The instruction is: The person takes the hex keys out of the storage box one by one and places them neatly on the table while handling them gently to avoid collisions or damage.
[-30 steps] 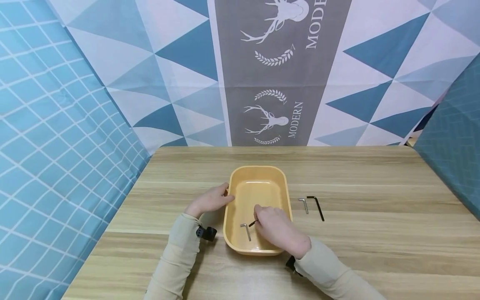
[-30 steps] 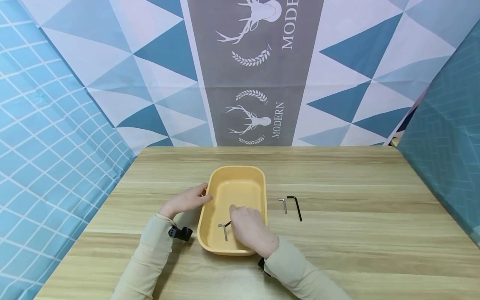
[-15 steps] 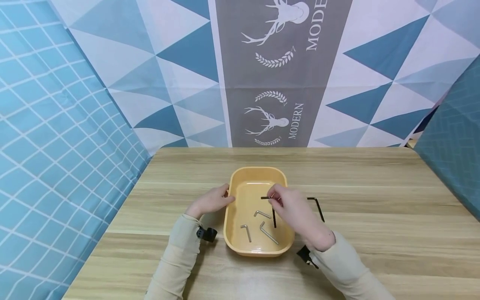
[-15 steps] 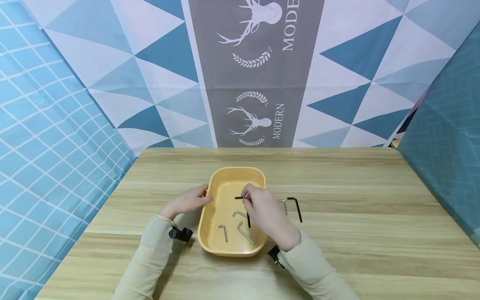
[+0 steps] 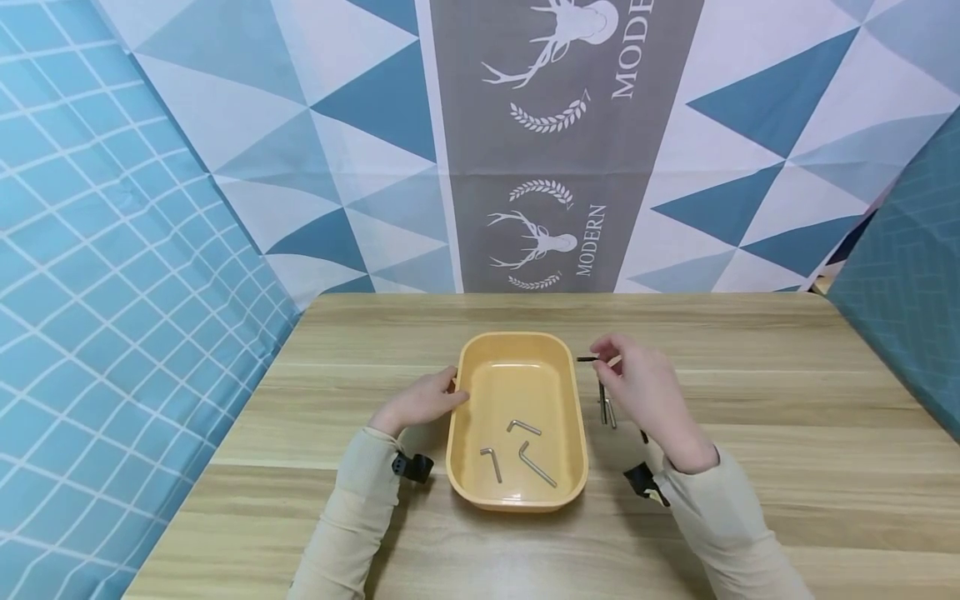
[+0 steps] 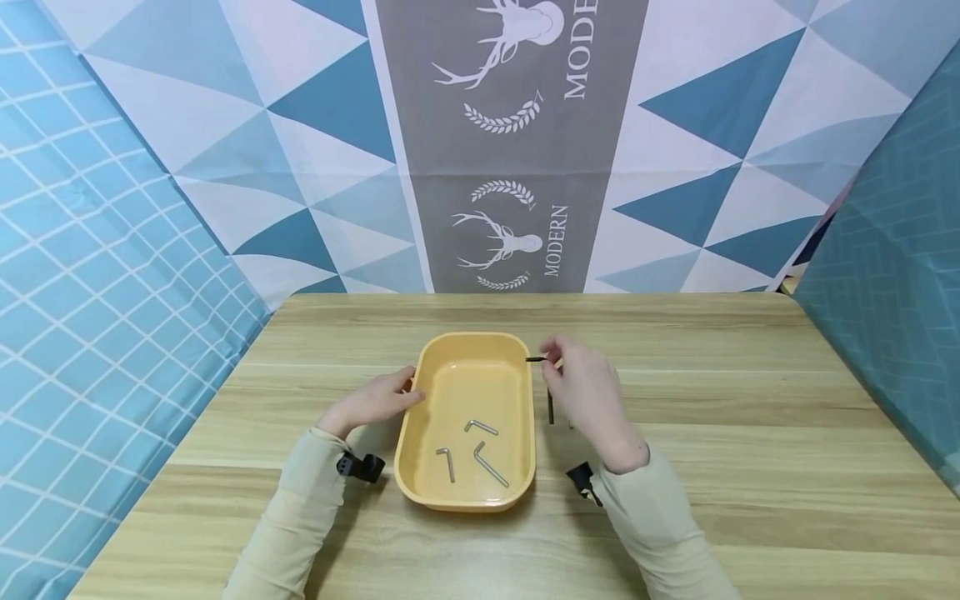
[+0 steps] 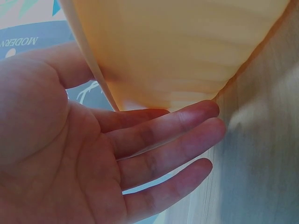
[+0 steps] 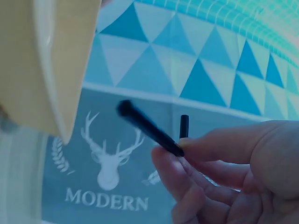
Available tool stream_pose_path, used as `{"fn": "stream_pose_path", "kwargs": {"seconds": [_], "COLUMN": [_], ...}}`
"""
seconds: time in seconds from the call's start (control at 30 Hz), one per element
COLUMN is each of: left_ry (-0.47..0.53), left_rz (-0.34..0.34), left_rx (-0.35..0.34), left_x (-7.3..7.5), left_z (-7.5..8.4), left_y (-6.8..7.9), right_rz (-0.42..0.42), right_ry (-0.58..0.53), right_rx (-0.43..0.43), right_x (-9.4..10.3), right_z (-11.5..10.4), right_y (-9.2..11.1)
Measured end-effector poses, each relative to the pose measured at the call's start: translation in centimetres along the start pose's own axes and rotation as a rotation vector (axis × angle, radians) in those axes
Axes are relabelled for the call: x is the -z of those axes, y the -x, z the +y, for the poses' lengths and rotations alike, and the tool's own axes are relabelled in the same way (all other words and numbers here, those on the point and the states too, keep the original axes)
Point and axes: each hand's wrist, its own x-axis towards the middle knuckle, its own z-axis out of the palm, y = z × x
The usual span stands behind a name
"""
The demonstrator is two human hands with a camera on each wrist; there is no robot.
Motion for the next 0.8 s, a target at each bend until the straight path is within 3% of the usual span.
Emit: {"fn": "stream_pose_path", "kwargs": {"seconds": [0.27,0.43,0.8], "left_ry": [-0.001,0.004,0.004], "left_rz": [-0.001,0.000,0.008], "left_rx": [-0.008,-0.011,-0.012], "left_x": [0.0,0.0,0.0], "left_z": [-0.1,0.0,-0.1], "left_y": [-0.1,0.0,-0.1], "right_rz": [-0.063,-0.148,-0.298], "right_ry": [0.107,0.164,0.204], "right_rx": [-0.071,-0.129,-0.240], "right_x": [0.0,0.0,-0.3], "right_z": [2.1,3.7,6.4], "right_y": [-0.7,-1.0,-1.4]}}
